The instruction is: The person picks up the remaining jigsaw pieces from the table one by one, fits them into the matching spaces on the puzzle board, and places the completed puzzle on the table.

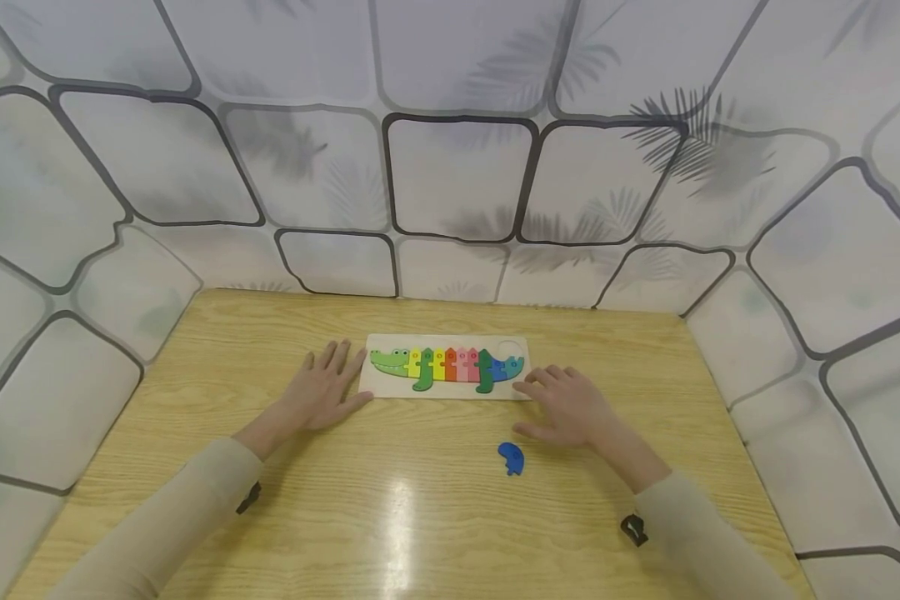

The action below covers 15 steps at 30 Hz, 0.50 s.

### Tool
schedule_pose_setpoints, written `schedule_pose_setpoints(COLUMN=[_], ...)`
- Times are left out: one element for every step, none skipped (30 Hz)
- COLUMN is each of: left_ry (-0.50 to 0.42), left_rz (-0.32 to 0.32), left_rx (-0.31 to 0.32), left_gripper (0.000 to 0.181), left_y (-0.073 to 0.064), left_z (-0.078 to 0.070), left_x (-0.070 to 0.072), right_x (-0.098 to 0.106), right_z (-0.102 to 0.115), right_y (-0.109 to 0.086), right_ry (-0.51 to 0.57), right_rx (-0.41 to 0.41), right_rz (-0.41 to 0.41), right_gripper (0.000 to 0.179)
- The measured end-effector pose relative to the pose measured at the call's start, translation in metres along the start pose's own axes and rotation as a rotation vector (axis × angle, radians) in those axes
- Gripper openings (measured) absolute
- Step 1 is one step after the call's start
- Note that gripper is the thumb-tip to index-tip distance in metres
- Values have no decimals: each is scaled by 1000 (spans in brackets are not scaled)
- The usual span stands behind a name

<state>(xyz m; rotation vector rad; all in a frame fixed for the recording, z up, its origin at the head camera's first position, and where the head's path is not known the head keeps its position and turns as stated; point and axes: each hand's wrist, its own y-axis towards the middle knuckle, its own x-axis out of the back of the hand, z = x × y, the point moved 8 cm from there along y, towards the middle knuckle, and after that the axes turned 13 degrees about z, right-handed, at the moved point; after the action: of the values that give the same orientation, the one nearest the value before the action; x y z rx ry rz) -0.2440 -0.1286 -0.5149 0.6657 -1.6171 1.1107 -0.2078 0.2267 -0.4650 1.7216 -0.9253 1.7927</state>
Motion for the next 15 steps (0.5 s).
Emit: schedule_pose_setpoints(left_ry=[0,0,0,0,1,1,1,1,1,1,2,2,3,4,5], left_rz=[-1,0,-1,0,0,-1,-2,-3,-5,-6,-7,-8,-8,-8,-7], left_rx=[0,-1,-1,-1,-2,-2,-3,-4,-5,-5,-5,-5,-4,-4,-3], left_gripper=[86,86,86,86,86,86,86,86,86,86,86,86,86,86,86], left_y=[0,0,0,0,0,0,0,0,0,0,0,0,0,0,0], left_z=[0,0,0,0,0,0,0,0,0,0,0,0,0,0,0], left_x=[0,0,0,0,0,0,0,0,0,0,0,0,0,0,0], right_x=[0,-1,-1,-1,-2,-2,-2,-2,-3,-3,-3,-3,-3,-3,-4], right_z=[1,2,3,5,6,7,8,10,11,12,13,14,15,16,17], right_y=[0,-1,-1,-2,-2,-3,-3,-4,-5,-6,-6,-7,-8,-8,-9], right_ry=[3,10,14,19,23,26,29,33,36,40,46,57,67,78,85], right_rx=[-3,-7,-12,-16,-22,-28,-34,-42,-53,-64,-78,-91,-106,-120,-133], right_rz=[-3,-9,-13,-19,-24,-29,-33,-38,-40,-41,-41,-41,-40,-42,-42], right_gripper=[62,62,62,62,62,62,61,61,60,60,59,59,58,58,57])
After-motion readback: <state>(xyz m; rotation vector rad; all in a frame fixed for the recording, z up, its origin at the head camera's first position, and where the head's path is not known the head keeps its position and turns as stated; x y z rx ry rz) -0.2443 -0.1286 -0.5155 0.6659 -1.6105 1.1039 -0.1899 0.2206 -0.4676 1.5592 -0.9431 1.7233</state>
